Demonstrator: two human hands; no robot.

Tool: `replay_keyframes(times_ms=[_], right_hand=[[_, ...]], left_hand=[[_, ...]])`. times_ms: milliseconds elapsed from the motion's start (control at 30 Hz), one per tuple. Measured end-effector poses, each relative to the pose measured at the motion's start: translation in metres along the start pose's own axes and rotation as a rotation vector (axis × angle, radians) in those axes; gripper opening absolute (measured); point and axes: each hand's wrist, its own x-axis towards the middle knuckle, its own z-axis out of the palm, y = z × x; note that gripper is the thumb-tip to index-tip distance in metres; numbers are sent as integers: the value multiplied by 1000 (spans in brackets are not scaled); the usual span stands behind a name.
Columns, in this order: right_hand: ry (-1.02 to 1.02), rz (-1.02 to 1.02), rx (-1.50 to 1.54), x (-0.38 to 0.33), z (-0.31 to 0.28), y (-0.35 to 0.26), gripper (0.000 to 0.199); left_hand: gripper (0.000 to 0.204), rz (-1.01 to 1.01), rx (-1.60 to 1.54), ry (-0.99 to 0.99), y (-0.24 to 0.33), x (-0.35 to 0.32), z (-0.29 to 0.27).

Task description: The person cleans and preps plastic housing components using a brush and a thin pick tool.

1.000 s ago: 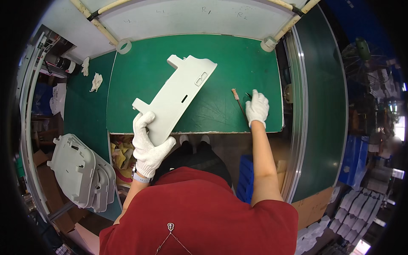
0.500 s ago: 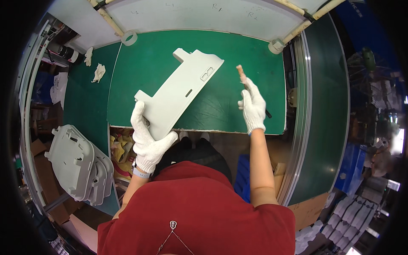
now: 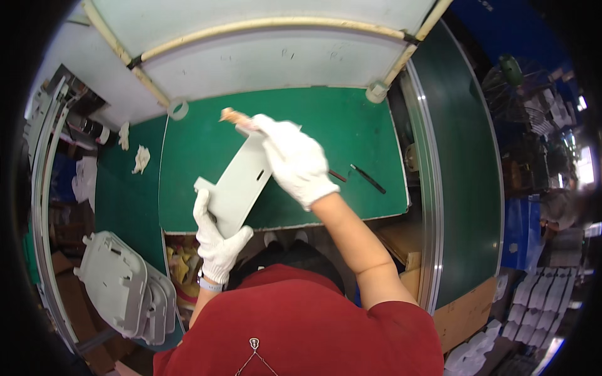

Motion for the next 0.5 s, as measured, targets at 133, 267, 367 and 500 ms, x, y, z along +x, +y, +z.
replay_keyframes(times_ms=[133,267,367,500], right_hand=[[-159,-2,-117,30,26,-27,42],[-216,-2,-104,25,69,-21,34],[-235,39,-116,28,72,-23,33],[-214,0,-91,31,75,-22,31]], left_hand=[[103,0,81,6,-1,-4,1],[90,147,161,25,-4,-4,0],[85,140,154,11,-9,-2,-1],[84,149,166,34,-10,-1,-2]])
